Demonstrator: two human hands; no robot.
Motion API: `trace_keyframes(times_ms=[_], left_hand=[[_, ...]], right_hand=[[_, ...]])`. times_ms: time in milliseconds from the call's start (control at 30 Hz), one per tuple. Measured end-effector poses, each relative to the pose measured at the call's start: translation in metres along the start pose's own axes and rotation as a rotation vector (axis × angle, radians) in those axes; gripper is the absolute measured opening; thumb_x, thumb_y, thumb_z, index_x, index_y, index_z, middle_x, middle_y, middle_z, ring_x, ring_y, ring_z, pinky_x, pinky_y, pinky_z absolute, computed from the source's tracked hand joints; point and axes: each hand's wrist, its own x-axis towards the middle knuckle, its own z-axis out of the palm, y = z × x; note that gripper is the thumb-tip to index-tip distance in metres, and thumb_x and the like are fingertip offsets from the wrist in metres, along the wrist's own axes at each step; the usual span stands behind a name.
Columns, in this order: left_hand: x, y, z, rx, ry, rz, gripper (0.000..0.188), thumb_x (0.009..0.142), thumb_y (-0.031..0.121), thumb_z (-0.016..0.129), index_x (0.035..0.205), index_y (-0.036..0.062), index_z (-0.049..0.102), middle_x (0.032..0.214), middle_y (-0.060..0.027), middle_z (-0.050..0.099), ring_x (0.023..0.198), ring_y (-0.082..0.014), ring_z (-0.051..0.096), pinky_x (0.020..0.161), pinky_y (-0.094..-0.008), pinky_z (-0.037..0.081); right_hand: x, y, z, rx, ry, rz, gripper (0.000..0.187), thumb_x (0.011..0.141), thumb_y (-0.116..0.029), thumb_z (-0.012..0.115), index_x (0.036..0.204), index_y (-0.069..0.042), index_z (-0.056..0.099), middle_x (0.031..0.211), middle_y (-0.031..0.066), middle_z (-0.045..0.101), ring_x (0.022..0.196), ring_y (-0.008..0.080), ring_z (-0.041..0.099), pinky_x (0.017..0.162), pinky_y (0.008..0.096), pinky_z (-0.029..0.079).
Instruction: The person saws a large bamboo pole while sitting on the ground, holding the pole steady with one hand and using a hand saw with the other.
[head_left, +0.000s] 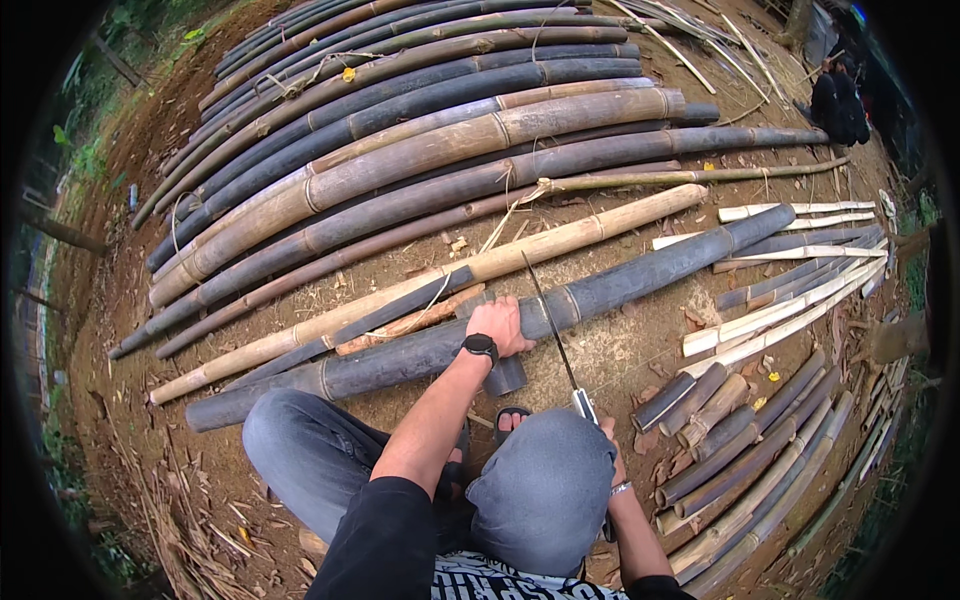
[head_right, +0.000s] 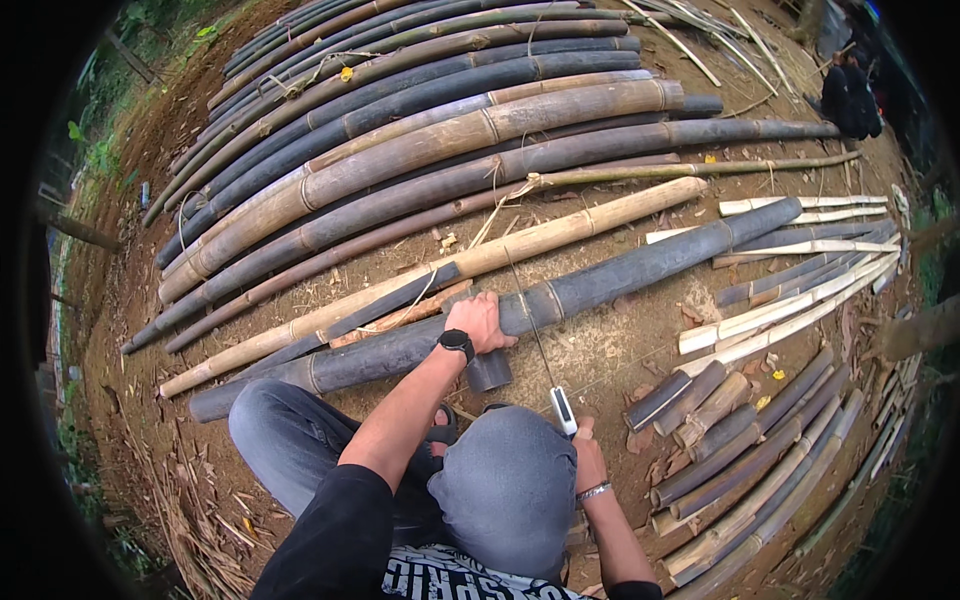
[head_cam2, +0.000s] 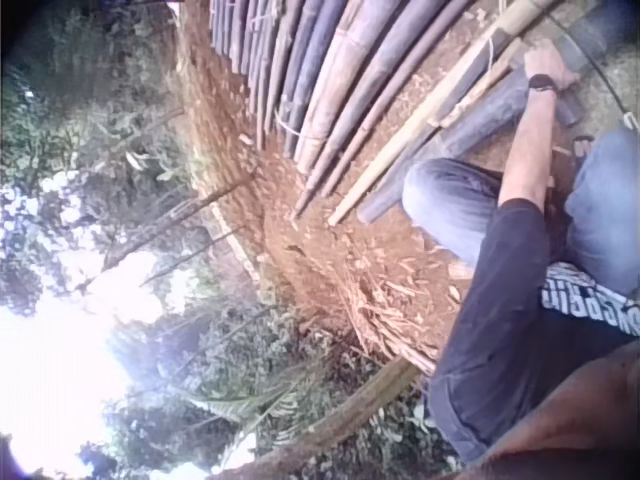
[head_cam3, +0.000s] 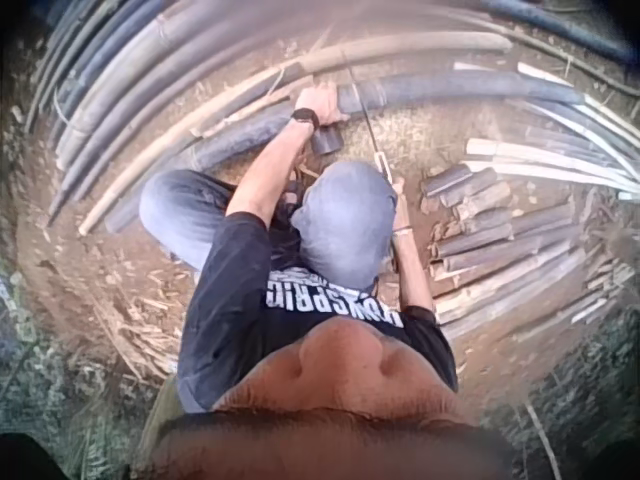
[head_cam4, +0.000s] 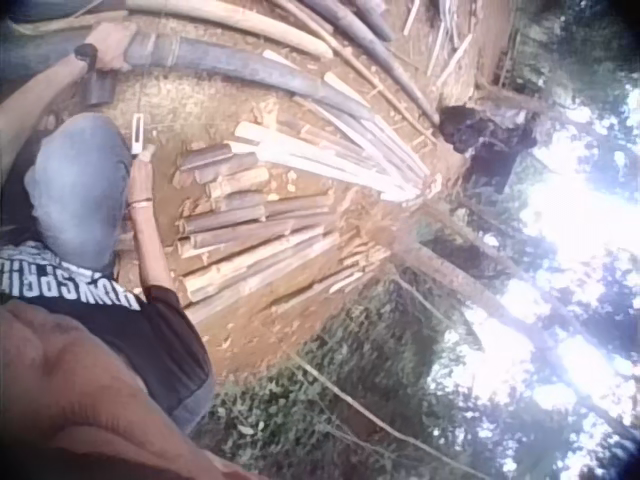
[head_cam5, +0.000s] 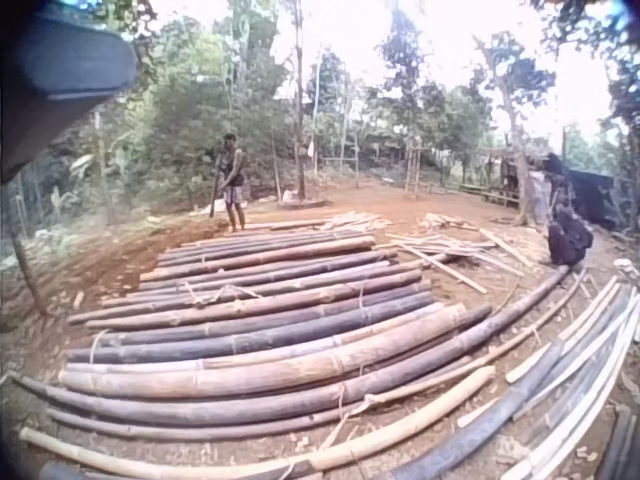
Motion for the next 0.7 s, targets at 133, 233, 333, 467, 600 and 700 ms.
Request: trace_keyframes(times_ms=[133,233,333,467,600,700], left_hand=[[0.001,-0.001,0.000,-0.016,-0.016,-0.009,0.079,0.068,0.056,0.082,0.111,-0.0056,0.059,0.111,-0.0239,0.069,0.099,-0.0348,0.071,0.087,-0.0417,0.057],[-0.002,-0.005,-0.003,-0.026,-0.044,-0.025,0.078,0.067,0.056,0.083,0.110,-0.0050,0.059,0.110,-0.0232,0.069,0.099,-0.0345,0.071,0.087,-0.0423,0.057],[0.002,0.004,0.005,0.024,0.064,0.034,0.078,0.067,0.057,0.082,0.109,-0.0045,0.060,0.109,-0.0231,0.069,0.098,-0.0351,0.071,0.086,-0.0425,0.057],[0.000,-0.006,0.003,-0.003,-0.030,-0.010,0.080,0.068,0.059,0.081,0.112,-0.0044,0.059,0.111,-0.0223,0.069,0.101,-0.0342,0.070,0.087,-0.0413,0.057],[-0.001,-0.004,0.002,-0.007,-0.048,0.007,0.080,0.068,0.058,0.081,0.113,-0.0042,0.059,0.111,-0.0231,0.069,0.102,-0.0339,0.070,0.086,-0.0410,0.057],[0.004,-0.002,0.004,-0.005,0.018,-0.013,0.078,0.069,0.057,0.081,0.111,-0.0043,0.058,0.110,-0.0230,0.069,0.101,-0.0339,0.070,0.086,-0.0410,0.057]], right_hand=[[0.016,-0.047,-0.006,-0.087,-0.015,0.025,0.044,0.099,-0.030,0.059,0.122,0.000,0.036,0.088,0.0373,0.065,0.089,0.0547,0.064,0.073,0.0593,0.049],[0.014,-0.030,0.001,-0.066,-0.072,0.046,0.045,0.099,-0.031,0.058,0.122,-0.001,0.035,0.087,0.0367,0.065,0.089,0.0538,0.065,0.072,0.0586,0.049],[0.003,0.046,0.017,-0.041,0.010,0.016,0.048,0.098,-0.034,0.060,0.123,-0.002,0.034,0.087,0.0360,0.065,0.089,0.0537,0.065,0.074,0.0583,0.050],[0.039,-0.047,0.005,-0.139,-0.030,-0.019,0.062,0.092,-0.045,0.067,0.123,-0.002,0.034,0.093,0.0379,0.066,0.097,0.0533,0.065,0.083,0.0565,0.051],[0.000,-0.017,-0.005,-0.095,-0.037,0.003,0.057,0.095,-0.041,0.065,0.121,-0.001,0.035,0.090,0.0380,0.065,0.090,0.0542,0.065,0.076,0.0584,0.051],[0.007,-0.015,-0.003,-0.135,-0.012,-0.006,0.051,0.097,-0.037,0.063,0.121,0.000,0.035,0.088,0.0381,0.064,0.088,0.0546,0.064,0.073,0.0593,0.050]])
